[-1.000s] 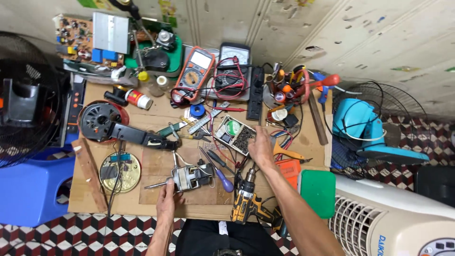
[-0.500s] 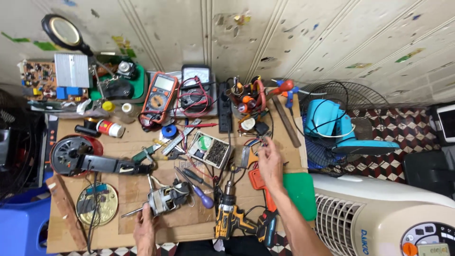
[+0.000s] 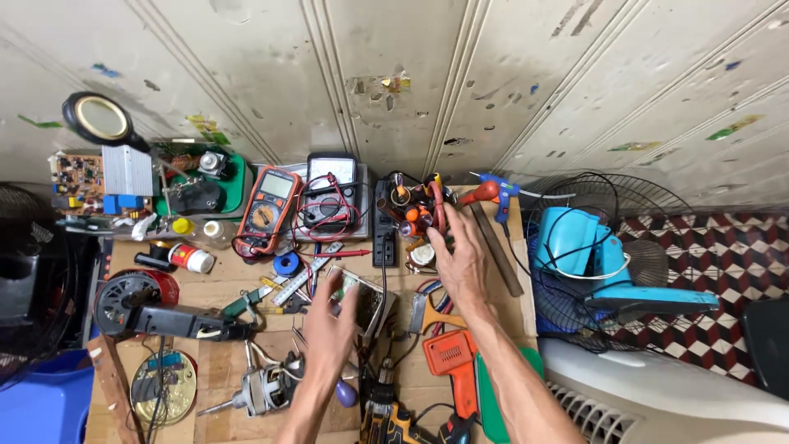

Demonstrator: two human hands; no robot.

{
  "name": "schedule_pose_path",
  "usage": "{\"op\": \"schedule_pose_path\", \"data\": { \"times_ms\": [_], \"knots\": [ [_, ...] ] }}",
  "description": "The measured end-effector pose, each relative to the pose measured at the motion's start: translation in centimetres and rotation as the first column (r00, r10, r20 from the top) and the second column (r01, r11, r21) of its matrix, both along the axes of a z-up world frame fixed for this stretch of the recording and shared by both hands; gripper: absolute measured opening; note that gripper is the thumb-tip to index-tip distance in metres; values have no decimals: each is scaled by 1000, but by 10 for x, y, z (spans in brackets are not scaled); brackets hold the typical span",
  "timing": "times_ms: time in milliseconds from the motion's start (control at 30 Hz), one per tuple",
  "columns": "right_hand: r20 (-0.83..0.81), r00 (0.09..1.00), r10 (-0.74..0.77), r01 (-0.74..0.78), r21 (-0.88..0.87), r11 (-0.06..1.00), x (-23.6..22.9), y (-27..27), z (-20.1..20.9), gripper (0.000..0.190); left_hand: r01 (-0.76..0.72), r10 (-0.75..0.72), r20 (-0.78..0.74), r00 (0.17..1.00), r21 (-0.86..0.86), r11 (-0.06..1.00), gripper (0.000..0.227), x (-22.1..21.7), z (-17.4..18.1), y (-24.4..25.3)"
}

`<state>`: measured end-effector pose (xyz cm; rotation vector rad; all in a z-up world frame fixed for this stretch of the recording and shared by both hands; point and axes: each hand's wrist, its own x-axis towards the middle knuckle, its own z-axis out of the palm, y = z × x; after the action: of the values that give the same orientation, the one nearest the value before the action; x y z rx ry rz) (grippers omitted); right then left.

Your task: The person works at a cluttered workbench repairing a small appliance motor unit. They use a cordless drill to remove screws from the plastic housing, separate the housing halves, handle the motor and internal wiring, and reposition components while working on the assembly.

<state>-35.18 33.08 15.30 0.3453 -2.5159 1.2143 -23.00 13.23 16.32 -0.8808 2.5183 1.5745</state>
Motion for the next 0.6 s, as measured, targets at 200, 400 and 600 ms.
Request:
{"op": "schedule_pose_path", "data": {
  "times_ms": [200,400,600],
  "knots": [
    [72,997,-32,36,-46,998,-5,3,-17,29,153,-232,-394,890,-223,963,57,-140,-66,12],
    [-57,998,-8,12,68,998,0,2,-40,41,177,-226,-275,935,-192,965,41,-125,-49,33],
    [-99,995,5,1,55,998,12,4,-35,43,144,-182,-300,936,-144,979,38,-100,-27,48]
  ]
}}
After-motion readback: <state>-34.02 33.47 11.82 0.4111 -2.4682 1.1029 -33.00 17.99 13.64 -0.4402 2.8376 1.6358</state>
